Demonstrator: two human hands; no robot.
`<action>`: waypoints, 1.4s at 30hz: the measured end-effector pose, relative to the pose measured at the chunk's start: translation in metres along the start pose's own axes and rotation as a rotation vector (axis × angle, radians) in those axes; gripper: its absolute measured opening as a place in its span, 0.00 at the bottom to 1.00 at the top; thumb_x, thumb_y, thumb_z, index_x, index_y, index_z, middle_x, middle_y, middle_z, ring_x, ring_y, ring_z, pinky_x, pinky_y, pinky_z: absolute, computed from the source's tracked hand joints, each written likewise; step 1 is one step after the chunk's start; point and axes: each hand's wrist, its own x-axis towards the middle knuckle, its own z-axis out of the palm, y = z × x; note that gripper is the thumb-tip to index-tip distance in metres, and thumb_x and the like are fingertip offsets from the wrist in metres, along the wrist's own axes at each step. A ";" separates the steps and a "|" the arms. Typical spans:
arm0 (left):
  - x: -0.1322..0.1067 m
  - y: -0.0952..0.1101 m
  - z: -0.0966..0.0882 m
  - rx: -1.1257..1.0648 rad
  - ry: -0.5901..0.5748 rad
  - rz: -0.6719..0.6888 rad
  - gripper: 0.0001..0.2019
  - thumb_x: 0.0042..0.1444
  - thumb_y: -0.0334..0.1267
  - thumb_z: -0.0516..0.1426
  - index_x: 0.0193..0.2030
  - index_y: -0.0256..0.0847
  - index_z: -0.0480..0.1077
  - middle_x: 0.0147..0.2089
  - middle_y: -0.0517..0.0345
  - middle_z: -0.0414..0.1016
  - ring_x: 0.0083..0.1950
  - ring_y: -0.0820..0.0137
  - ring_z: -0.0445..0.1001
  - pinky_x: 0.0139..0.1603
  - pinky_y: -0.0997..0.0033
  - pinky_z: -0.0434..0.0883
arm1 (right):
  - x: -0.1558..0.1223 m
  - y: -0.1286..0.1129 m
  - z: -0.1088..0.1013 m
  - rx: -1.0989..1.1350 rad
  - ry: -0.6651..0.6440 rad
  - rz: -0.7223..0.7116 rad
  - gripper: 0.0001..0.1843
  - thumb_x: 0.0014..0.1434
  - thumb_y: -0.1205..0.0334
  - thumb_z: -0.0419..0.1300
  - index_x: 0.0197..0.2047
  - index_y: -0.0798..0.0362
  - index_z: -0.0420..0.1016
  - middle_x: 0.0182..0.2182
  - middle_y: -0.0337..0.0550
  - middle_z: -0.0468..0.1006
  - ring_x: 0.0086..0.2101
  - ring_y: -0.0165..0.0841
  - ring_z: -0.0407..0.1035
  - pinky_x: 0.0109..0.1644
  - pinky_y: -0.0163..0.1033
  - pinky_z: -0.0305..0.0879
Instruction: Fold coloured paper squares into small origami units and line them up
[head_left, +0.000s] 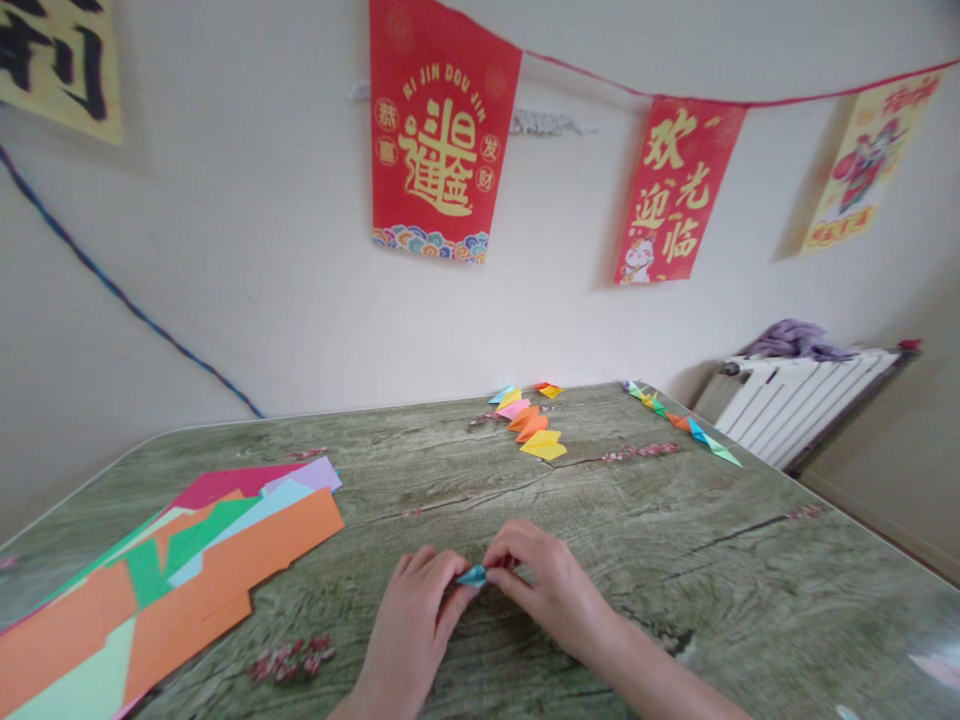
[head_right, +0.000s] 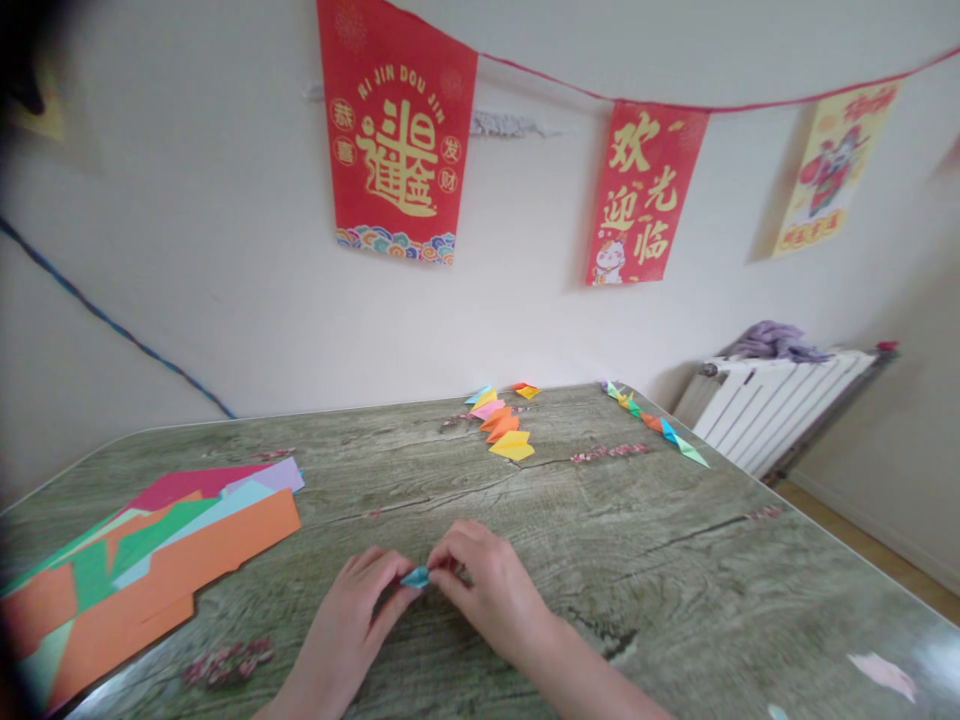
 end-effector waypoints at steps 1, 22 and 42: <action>0.000 0.000 0.000 0.011 -0.005 0.006 0.09 0.62 0.41 0.56 0.31 0.45 0.70 0.31 0.59 0.75 0.35 0.62 0.70 0.38 0.64 0.63 | -0.001 0.000 0.001 -0.031 -0.008 -0.012 0.05 0.59 0.71 0.61 0.35 0.51 0.74 0.31 0.38 0.74 0.35 0.32 0.68 0.39 0.35 0.63; 0.002 0.000 0.004 0.074 -0.005 0.006 0.07 0.56 0.28 0.60 0.29 0.43 0.69 0.31 0.61 0.74 0.36 0.61 0.70 0.39 0.62 0.61 | -0.002 0.006 0.013 -0.359 -0.111 -0.081 0.08 0.55 0.75 0.60 0.32 0.51 0.71 0.31 0.39 0.74 0.34 0.34 0.67 0.37 0.35 0.59; 0.001 0.004 -0.003 -0.593 0.137 -0.198 0.08 0.63 0.45 0.52 0.38 0.44 0.67 0.45 0.54 0.78 0.45 0.64 0.76 0.48 0.66 0.70 | 0.003 0.017 0.009 0.306 0.130 0.265 0.05 0.57 0.61 0.61 0.31 0.53 0.73 0.28 0.39 0.77 0.29 0.31 0.69 0.34 0.34 0.64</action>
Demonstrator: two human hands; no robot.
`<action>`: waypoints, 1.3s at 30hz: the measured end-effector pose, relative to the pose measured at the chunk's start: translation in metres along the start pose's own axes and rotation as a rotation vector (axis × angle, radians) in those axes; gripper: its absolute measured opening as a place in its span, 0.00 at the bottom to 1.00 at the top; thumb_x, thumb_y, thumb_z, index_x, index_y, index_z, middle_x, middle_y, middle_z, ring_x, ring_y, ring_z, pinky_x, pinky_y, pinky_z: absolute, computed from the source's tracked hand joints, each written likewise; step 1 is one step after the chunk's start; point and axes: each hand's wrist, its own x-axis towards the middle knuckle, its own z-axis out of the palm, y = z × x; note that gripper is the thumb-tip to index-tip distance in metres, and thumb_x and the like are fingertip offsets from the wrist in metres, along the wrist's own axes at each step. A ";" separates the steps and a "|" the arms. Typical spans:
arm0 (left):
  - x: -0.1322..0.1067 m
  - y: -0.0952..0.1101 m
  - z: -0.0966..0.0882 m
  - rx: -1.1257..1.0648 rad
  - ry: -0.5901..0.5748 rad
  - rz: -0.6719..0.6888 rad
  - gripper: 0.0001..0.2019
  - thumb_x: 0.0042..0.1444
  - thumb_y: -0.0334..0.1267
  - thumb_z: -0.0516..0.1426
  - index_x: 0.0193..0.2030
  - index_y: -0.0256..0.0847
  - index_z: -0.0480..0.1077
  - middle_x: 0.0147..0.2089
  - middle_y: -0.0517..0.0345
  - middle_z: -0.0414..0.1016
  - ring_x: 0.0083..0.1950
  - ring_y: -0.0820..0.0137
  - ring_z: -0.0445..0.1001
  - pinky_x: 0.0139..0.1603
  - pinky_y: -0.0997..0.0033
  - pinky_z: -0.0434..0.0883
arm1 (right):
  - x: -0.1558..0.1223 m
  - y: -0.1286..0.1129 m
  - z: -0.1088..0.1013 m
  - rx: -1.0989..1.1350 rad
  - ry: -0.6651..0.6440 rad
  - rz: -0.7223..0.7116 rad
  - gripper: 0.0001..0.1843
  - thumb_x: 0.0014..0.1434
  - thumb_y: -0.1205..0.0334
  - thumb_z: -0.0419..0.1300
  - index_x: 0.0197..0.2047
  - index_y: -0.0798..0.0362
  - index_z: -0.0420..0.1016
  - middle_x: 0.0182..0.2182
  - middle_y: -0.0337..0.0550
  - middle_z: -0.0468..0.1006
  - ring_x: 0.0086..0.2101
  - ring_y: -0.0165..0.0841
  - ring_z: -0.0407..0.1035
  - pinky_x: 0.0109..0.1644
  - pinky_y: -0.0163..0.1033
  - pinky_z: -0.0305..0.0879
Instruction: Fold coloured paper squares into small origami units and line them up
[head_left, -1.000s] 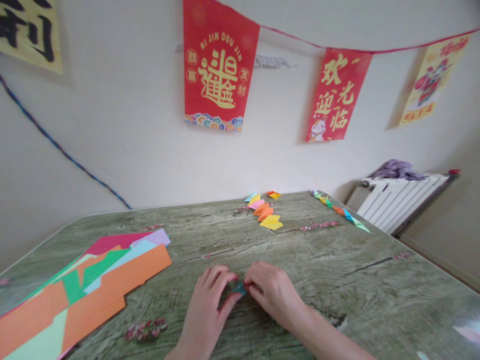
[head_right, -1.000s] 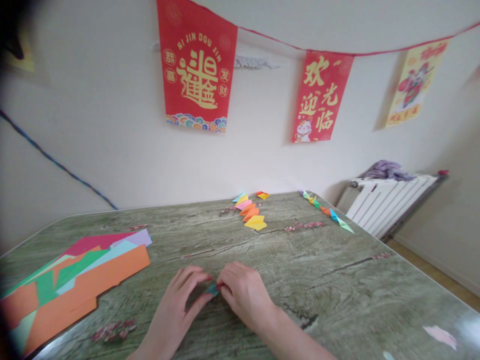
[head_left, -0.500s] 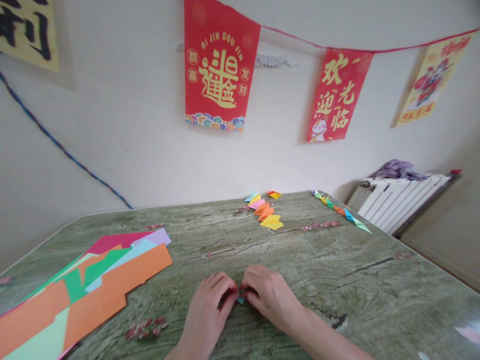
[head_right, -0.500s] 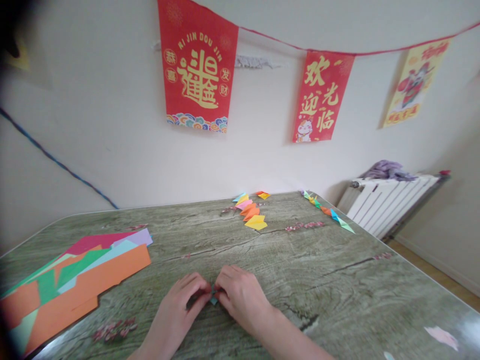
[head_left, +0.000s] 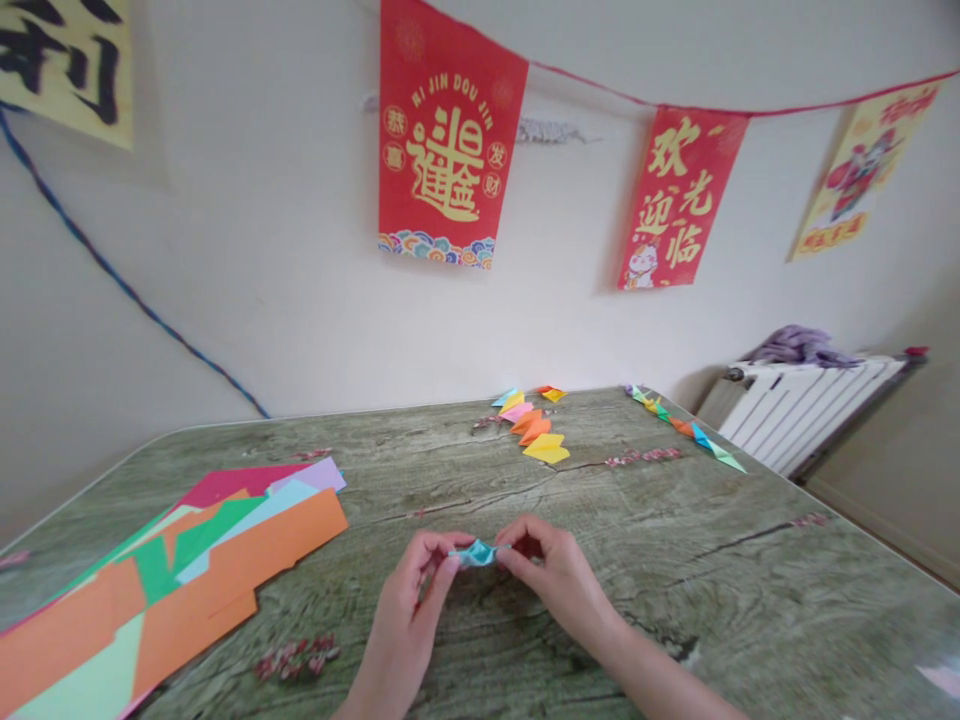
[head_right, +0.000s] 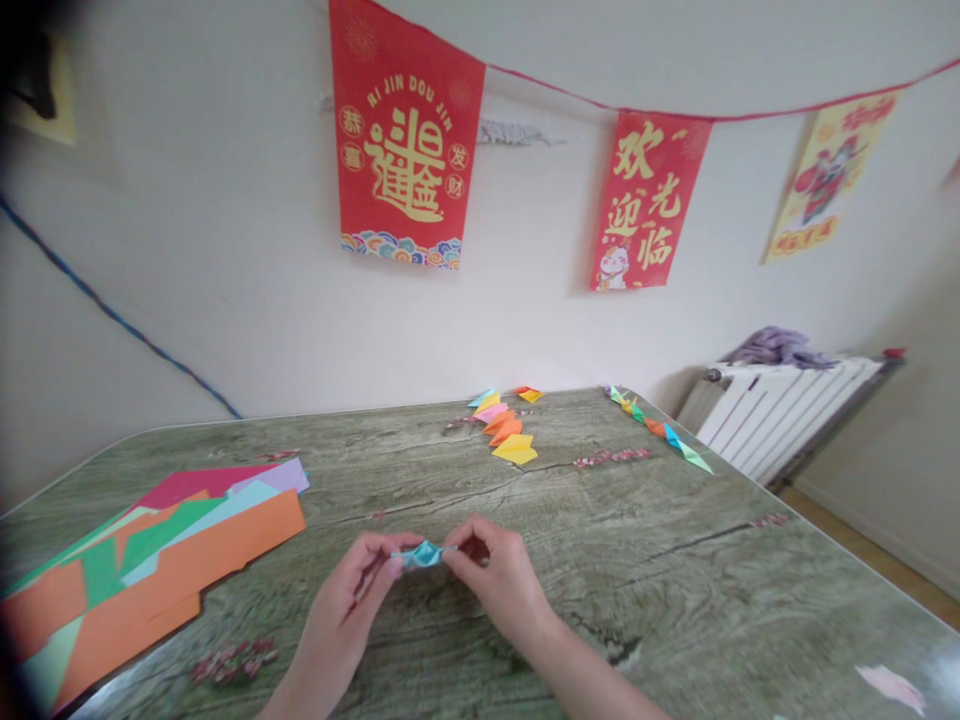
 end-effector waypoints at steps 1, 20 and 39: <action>0.000 0.000 0.001 -0.060 0.022 -0.026 0.09 0.62 0.45 0.53 0.36 0.44 0.66 0.44 0.54 0.79 0.43 0.64 0.76 0.46 0.67 0.71 | 0.001 0.001 0.002 0.049 0.004 0.009 0.07 0.58 0.59 0.61 0.31 0.53 0.71 0.28 0.39 0.77 0.28 0.31 0.70 0.33 0.34 0.64; -0.001 0.004 0.001 0.155 -0.050 0.018 0.13 0.58 0.47 0.58 0.27 0.43 0.73 0.26 0.63 0.69 0.30 0.69 0.68 0.33 0.74 0.62 | -0.009 -0.016 0.003 0.002 -0.024 -0.199 0.02 0.57 0.67 0.59 0.32 0.52 0.70 0.31 0.39 0.76 0.33 0.31 0.70 0.39 0.34 0.64; -0.001 0.002 0.004 0.018 -0.086 -0.143 0.20 0.61 0.54 0.51 0.40 0.40 0.75 0.28 0.59 0.75 0.30 0.67 0.71 0.29 0.73 0.66 | -0.003 -0.010 -0.002 -0.264 -0.044 -0.393 0.09 0.61 0.72 0.58 0.43 0.50 0.73 0.39 0.42 0.75 0.41 0.34 0.70 0.46 0.37 0.67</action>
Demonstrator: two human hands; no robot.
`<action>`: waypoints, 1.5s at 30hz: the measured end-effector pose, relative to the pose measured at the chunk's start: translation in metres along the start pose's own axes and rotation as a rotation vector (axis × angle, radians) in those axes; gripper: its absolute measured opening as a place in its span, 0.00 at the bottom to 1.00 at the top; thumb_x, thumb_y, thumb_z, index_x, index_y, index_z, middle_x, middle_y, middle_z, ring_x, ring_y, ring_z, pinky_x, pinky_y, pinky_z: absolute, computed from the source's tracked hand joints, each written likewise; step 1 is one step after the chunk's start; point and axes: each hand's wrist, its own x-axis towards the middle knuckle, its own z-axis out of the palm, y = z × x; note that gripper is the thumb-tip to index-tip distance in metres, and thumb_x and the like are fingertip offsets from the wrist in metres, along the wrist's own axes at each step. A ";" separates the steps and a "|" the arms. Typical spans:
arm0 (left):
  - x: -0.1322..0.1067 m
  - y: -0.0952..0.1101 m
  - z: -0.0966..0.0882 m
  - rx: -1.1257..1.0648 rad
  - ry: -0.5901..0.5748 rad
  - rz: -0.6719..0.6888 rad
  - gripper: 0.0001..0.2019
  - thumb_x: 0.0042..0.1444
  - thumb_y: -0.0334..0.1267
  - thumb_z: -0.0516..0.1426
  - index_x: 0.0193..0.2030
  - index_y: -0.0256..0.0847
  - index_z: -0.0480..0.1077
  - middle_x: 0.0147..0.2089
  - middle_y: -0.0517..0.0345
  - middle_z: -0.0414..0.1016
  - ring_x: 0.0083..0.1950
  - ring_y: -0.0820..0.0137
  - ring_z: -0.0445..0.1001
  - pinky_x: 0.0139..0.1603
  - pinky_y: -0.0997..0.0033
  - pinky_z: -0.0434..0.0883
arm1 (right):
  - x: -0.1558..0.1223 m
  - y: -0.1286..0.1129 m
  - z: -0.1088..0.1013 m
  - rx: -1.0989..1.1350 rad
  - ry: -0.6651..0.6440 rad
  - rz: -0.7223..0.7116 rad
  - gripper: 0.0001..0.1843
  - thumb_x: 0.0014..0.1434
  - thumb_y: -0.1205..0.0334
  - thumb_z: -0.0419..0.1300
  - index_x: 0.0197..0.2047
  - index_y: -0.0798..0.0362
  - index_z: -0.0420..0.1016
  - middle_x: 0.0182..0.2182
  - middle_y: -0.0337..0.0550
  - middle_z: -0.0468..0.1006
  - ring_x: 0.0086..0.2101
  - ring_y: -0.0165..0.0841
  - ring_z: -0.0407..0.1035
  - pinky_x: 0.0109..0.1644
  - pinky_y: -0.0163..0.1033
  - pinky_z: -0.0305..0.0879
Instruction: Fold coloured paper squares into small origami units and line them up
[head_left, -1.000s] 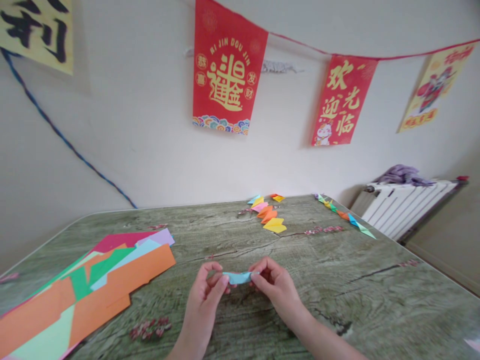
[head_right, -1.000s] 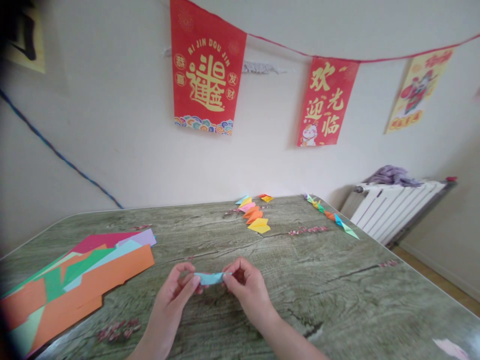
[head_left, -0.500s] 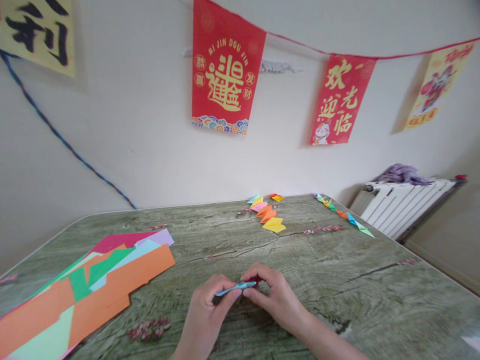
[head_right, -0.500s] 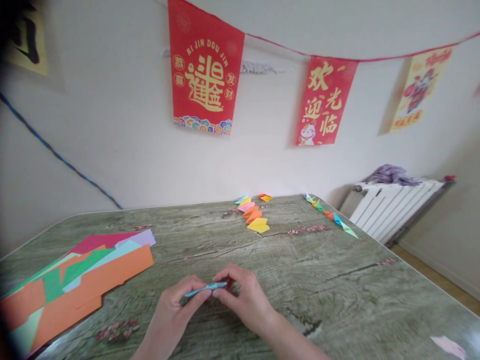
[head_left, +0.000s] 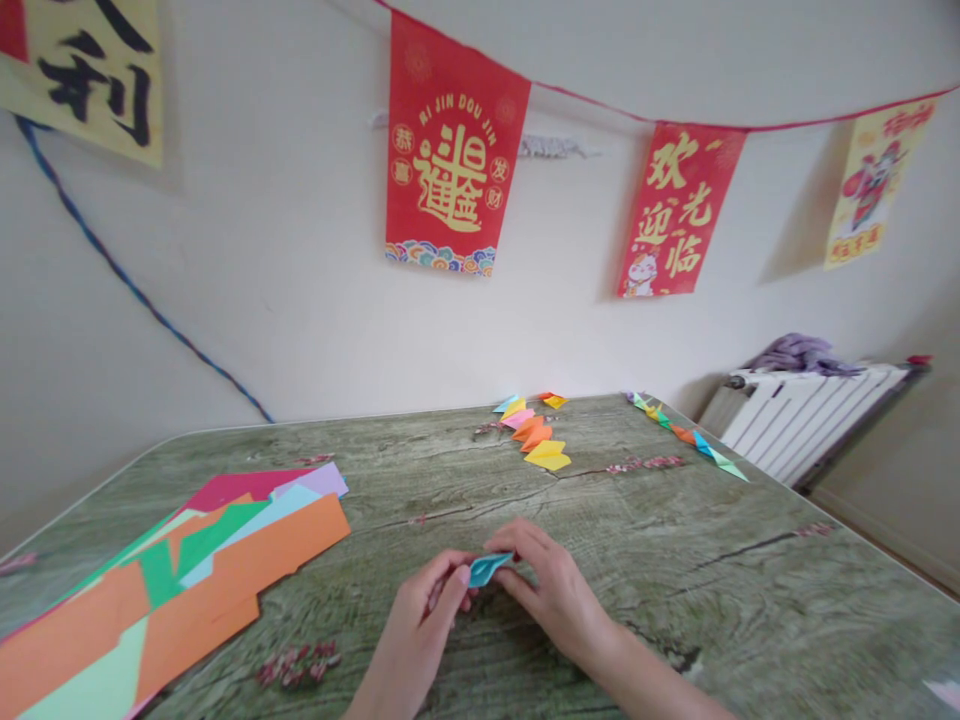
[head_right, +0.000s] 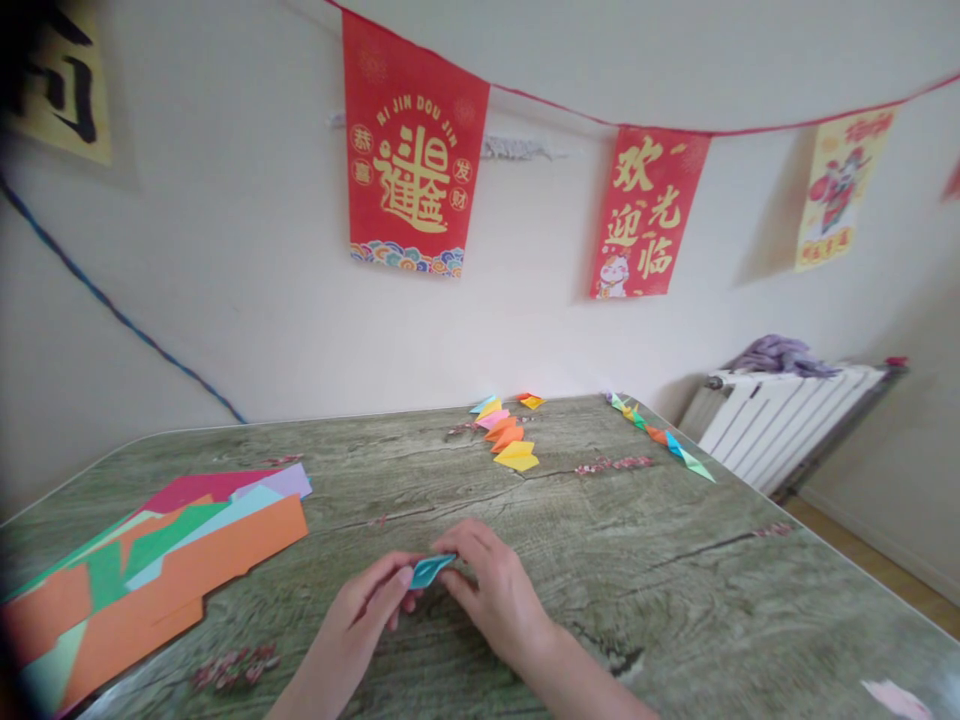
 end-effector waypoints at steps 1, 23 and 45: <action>0.001 -0.001 0.001 -0.007 0.006 -0.011 0.21 0.60 0.55 0.52 0.40 0.39 0.75 0.27 0.60 0.74 0.28 0.68 0.70 0.27 0.73 0.65 | 0.000 -0.001 -0.001 -0.028 0.001 -0.038 0.11 0.61 0.72 0.58 0.45 0.49 0.72 0.42 0.44 0.74 0.43 0.35 0.69 0.48 0.38 0.67; 0.004 -0.011 0.000 -0.091 0.078 -0.098 0.18 0.60 0.53 0.53 0.42 0.39 0.72 0.27 0.61 0.75 0.26 0.67 0.76 0.21 0.73 0.71 | 0.000 -0.014 -0.003 -0.492 -0.177 -0.209 0.11 0.55 0.74 0.63 0.38 0.47 0.74 0.55 0.40 0.69 0.55 0.39 0.59 0.60 0.45 0.61; -0.002 0.005 0.005 0.064 0.035 -0.042 0.20 0.59 0.57 0.52 0.38 0.43 0.73 0.25 0.60 0.74 0.26 0.65 0.75 0.23 0.73 0.68 | 0.000 -0.011 0.007 -0.587 -0.079 -0.255 0.05 0.61 0.69 0.60 0.34 0.50 0.70 0.32 0.39 0.72 0.36 0.36 0.61 0.44 0.42 0.56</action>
